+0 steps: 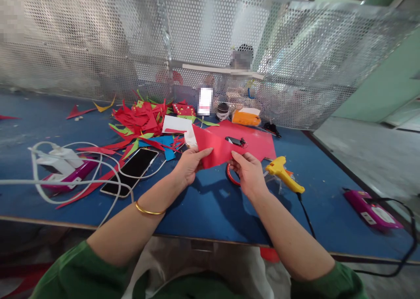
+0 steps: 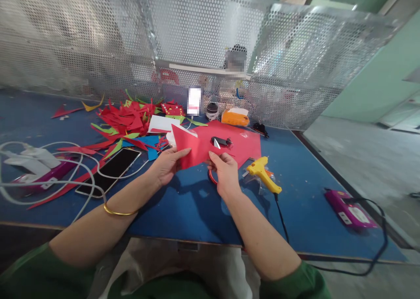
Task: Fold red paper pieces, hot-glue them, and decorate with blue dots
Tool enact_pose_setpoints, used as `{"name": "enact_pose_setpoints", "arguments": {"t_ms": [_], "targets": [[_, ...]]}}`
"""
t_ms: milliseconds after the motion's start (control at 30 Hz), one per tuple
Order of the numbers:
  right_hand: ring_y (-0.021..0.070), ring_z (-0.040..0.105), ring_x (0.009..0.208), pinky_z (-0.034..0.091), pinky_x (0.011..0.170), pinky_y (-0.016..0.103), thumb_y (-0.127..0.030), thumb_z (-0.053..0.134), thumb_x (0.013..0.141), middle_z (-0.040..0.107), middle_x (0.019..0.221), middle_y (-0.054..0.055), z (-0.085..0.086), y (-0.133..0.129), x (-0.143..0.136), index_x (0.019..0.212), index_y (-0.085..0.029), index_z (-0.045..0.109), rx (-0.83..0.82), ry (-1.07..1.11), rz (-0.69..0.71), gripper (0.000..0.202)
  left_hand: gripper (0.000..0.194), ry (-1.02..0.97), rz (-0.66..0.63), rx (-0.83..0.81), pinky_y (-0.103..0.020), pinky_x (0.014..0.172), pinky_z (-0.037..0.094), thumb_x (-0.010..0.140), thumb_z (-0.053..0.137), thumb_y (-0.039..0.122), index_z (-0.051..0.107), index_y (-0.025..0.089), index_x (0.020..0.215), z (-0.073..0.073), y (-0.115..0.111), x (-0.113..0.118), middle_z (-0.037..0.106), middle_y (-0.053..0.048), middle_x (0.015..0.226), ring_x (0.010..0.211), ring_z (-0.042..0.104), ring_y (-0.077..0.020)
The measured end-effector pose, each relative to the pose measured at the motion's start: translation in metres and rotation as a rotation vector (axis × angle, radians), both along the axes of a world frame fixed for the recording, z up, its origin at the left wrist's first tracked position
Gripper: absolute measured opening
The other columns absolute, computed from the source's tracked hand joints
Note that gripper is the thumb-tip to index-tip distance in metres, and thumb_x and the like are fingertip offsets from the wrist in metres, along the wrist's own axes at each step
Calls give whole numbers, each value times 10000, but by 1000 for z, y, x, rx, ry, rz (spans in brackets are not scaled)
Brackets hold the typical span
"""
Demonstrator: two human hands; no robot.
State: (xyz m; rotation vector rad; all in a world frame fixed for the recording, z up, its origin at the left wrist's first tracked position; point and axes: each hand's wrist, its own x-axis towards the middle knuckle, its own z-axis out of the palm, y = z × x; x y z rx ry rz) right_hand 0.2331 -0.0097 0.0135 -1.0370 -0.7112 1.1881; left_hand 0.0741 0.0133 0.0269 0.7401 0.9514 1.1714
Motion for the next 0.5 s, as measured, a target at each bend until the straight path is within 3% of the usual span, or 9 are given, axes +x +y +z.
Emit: {"name": "enact_pose_setpoints", "arguments": {"t_ms": [167, 300, 400, 500], "targets": [[119, 633, 532, 481, 484, 224, -394, 884, 522, 704, 644, -3, 5, 0, 5, 736, -187, 710, -22, -8, 63, 344, 81, 102, 32, 51, -301, 650, 568, 706, 785, 148, 751, 153, 779, 8, 6, -10, 765, -72, 743, 638, 694, -173], [134, 651, 553, 489, 464, 231, -609, 786, 655, 721, 702, 37, 10, 3, 14, 760, -180, 726, -90, -45, 174, 446, 73, 210, -16, 76, -294, 586, 532, 659, 807, 97, 753, 136, 688, 12, 12, -18, 744, -89, 662, 554, 651, -168], [149, 672, 567, 497, 466, 234, -711, 713, 686, 714, 682, 43, 10, 4, 18, 745, -183, 720, -133, -144, 262, 531, 94, 266, -31, 101, -295, 555, 513, 637, 822, 91, 750, 150, 654, 9, 15, -20, 721, -74, 610, 511, 613, -158], [146, 667, 562, 505, 490, 235, -669, 767, 645, 714, 658, 32, 7, 2, 19, 759, -182, 735, -107, -268, 323, 500, 102, 297, -33, 126, -292, 555, 518, 632, 826, 97, 753, 162, 663, 6, 17, -21, 728, -71, 636, 533, 623, -159]]}}
